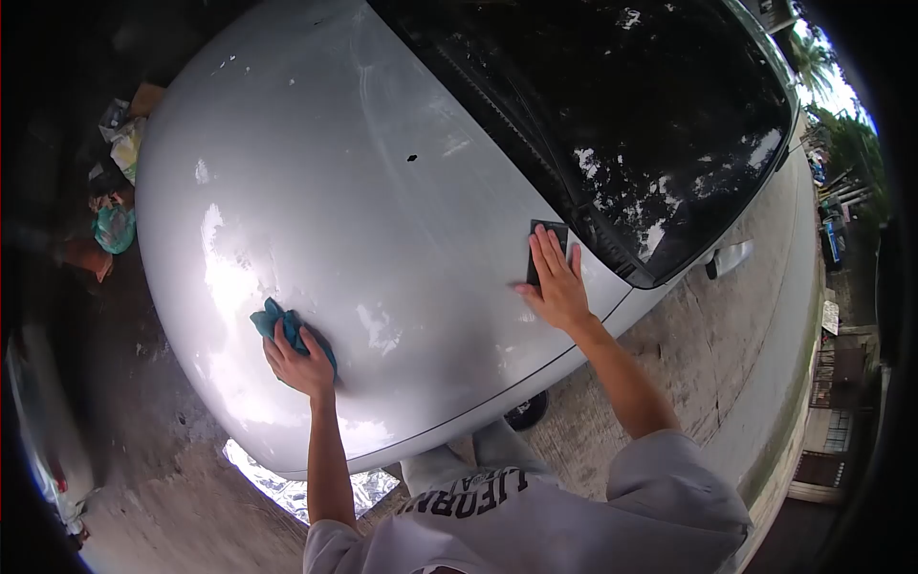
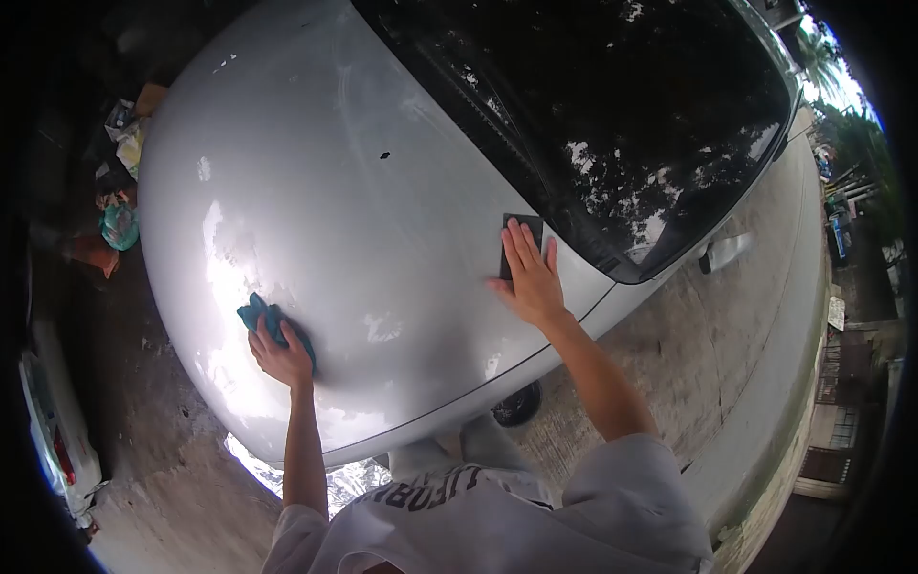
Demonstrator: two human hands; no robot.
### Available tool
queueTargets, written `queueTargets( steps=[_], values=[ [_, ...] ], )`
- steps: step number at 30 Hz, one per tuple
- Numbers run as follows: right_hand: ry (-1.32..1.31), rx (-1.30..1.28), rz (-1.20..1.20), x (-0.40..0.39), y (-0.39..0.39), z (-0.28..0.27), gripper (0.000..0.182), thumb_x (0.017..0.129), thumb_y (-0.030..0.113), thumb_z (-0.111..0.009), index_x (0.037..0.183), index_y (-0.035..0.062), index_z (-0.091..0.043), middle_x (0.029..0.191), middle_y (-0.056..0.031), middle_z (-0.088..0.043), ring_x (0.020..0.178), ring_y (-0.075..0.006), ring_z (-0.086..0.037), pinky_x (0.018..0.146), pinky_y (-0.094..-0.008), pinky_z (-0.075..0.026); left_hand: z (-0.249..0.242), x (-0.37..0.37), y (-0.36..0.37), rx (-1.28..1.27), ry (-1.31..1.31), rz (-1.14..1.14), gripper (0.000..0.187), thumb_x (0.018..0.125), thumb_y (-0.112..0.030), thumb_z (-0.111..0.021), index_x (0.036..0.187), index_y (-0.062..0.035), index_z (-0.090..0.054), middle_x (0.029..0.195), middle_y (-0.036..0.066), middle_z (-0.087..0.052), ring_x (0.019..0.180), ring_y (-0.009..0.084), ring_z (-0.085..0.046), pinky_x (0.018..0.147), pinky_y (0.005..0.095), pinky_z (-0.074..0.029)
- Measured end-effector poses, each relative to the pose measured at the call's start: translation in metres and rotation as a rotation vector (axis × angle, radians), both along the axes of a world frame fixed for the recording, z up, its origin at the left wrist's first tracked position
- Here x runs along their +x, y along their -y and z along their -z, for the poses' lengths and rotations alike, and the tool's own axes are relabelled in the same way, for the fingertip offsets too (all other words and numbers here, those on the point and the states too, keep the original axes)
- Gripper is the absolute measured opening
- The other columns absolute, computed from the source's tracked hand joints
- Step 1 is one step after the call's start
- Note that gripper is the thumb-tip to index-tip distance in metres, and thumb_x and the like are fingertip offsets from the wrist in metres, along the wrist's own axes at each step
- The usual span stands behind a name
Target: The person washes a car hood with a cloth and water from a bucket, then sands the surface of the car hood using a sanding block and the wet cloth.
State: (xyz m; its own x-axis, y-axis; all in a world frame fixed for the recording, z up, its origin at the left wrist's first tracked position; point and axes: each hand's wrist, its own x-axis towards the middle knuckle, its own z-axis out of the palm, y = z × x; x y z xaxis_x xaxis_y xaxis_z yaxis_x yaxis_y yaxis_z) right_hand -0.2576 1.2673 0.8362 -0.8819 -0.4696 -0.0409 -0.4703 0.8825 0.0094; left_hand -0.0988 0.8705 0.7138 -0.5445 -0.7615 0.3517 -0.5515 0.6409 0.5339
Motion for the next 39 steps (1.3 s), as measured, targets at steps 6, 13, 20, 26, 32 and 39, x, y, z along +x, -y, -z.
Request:
queueTargets(
  steps=[6, 13, 20, 26, 32, 39],
  values=[
    [-0.225, -0.061, -0.048, -0.100, 0.084, 0.007, 0.087, 0.091, 0.056, -0.056, 0.153, 0.0029, -0.027, 0.163, -0.0113, -0.021, 0.151, -0.0235, -0.018, 0.119, -0.0580, -0.008, 0.002, 0.000, 0.002, -0.026, 0.034, 0.017, 0.042, 0.091, -0.033, -0.058, 0.126, -0.0097, -0.059, 0.123, 0.020, -0.055, 0.116, 0.0398, -0.052, 0.095, 0.0515, -0.042],
    [-0.013, -0.264, -0.067, 0.131, 0.162, 0.066, 0.096, 0.083, 0.067, -0.057, 0.152, 0.0043, -0.033, 0.163, -0.0079, -0.022, 0.152, -0.0202, -0.014, 0.120, -0.0558, -0.011, 0.014, 0.005, 0.005, -0.048, 0.060, 0.052, 0.046, 0.094, -0.038, -0.057, 0.129, -0.0091, -0.057, 0.124, 0.019, -0.055, 0.117, 0.0398, -0.052, 0.091, 0.0522, -0.044],
    [-0.232, -0.206, 0.281, 0.059, 0.048, 0.039, 0.091, 0.083, 0.061, -0.061, 0.151, 0.0064, -0.034, 0.162, -0.0057, -0.023, 0.150, -0.0193, -0.018, 0.119, -0.0583, -0.013, 0.005, 0.021, 0.016, -0.035, 0.035, 0.271, 0.055, 0.094, -0.045, -0.059, 0.135, -0.0084, -0.053, 0.126, 0.020, -0.055, 0.117, 0.0415, -0.052, 0.092, 0.0556, -0.045],
    [-0.058, -0.378, -0.101, 0.234, 0.108, 0.083, 0.061, 0.089, 0.036, -0.065, 0.142, 0.0097, -0.049, 0.152, -0.0042, -0.043, 0.143, -0.0162, -0.036, 0.116, -0.0580, -0.020, -0.001, 0.052, -0.021, -0.060, 0.100, 0.158, 0.057, 0.089, -0.047, -0.067, 0.131, -0.0094, -0.054, 0.122, 0.018, -0.056, 0.112, 0.0410, -0.055, 0.089, 0.0521, -0.047],
    [-0.113, -0.902, -0.027, 0.213, 0.044, 0.087, 0.014, 0.087, 0.012, -0.065, 0.100, 0.0130, -0.070, 0.115, 0.0038, -0.069, 0.115, -0.0167, -0.062, 0.110, -0.0457, -0.034, -0.032, -0.014, -0.113, -0.012, -0.036, 0.246, 0.034, 0.085, -0.037, -0.074, 0.095, -0.0071, -0.065, 0.089, 0.010, -0.067, 0.080, 0.0310, -0.067, 0.067, 0.0415, -0.053],
    [0.027, -1.293, 0.997, 0.341, -0.138, 0.094, 0.018, 0.101, 0.013, -0.053, 0.099, 0.0026, -0.067, 0.089, -0.0048, -0.068, 0.082, -0.0125, -0.061, 0.075, -0.0267, -0.045, -0.085, -0.217, -0.212, -0.287, 0.035, 0.618, 0.033, 0.083, -0.039, -0.064, 0.089, -0.0072, -0.070, 0.084, 0.024, -0.069, 0.082, 0.0458, -0.067, 0.074, 0.0511, -0.054]
  ],
)
